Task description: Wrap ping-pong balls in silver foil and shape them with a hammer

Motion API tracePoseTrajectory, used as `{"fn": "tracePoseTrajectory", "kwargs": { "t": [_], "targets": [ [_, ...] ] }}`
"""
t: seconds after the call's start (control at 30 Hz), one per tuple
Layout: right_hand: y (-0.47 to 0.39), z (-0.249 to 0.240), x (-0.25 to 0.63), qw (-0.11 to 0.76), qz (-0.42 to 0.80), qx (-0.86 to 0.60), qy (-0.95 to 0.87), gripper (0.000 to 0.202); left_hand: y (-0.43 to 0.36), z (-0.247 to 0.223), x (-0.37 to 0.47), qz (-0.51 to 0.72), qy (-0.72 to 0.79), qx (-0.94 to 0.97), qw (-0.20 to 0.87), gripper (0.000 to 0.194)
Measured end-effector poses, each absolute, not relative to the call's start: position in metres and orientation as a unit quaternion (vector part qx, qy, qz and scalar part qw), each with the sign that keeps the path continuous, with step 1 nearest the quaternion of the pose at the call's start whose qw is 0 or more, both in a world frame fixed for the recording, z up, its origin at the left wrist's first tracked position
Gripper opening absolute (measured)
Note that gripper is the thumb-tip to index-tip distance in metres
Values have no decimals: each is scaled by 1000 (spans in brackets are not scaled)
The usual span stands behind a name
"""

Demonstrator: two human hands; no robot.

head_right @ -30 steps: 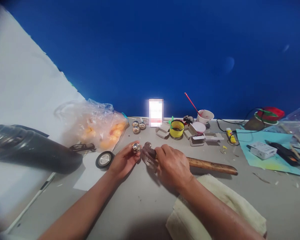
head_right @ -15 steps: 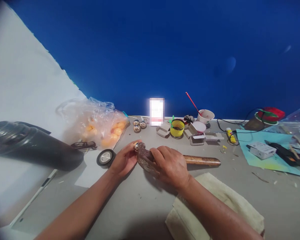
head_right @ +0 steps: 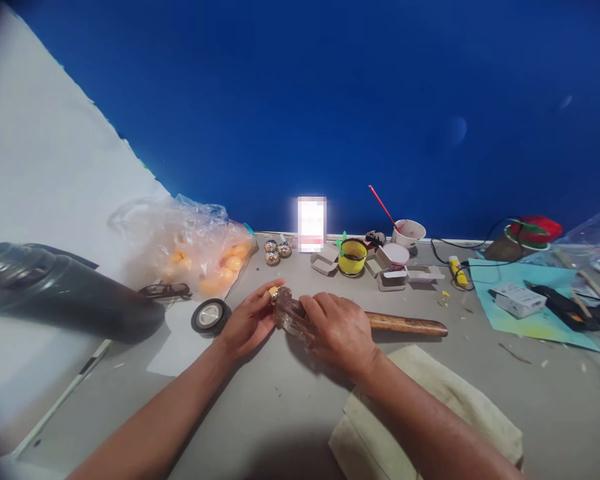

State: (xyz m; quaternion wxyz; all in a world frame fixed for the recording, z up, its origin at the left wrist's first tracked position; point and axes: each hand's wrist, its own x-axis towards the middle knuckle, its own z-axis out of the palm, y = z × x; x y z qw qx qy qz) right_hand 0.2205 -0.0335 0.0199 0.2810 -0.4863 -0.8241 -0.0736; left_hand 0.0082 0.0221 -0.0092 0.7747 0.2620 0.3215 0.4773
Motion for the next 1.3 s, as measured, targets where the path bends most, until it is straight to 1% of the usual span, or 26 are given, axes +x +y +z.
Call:
{"fn": "tracePoseTrajectory", "kwargs": {
  "t": [0.1,0.2,0.27,0.4,0.57,0.77,0.9,1.0,1.07,1.13,1.23,1.3],
  "targets": [
    [-34,21,221,304,-82,-482,-817,29,24,-12,7,491,321,258,767,39],
    [-34,22,220,283,-75,-484,-825,24,24,-14,6,480,311,265,776,34],
    [-35,22,219,270,-73,-492,-824,21,23,-13,6,470,305,271,783,34],
    [-36,22,218,292,-79,-498,-813,25,23,-11,7,469,302,272,784,38],
    [-36,22,219,281,-65,-497,-818,23,24,-13,7,481,300,275,777,36],
    [-35,24,221,302,-70,-504,-806,32,26,-15,5,472,309,268,781,38],
    [-34,21,220,279,-76,-506,-813,25,25,-16,6,461,291,268,794,36],
    [-34,23,221,313,-84,-494,-807,30,25,-18,6,467,288,267,792,37],
    [-34,24,222,332,-79,-487,-804,35,25,-19,7,470,284,274,790,34],
    [-33,24,222,321,-66,-487,-810,32,25,-19,8,463,281,287,790,31],
    [-33,23,222,293,-45,-495,-817,21,25,-18,8,451,292,294,791,33],
    [-33,22,222,305,-44,-500,-809,20,26,-17,7,447,299,285,794,36]
  ]
}}
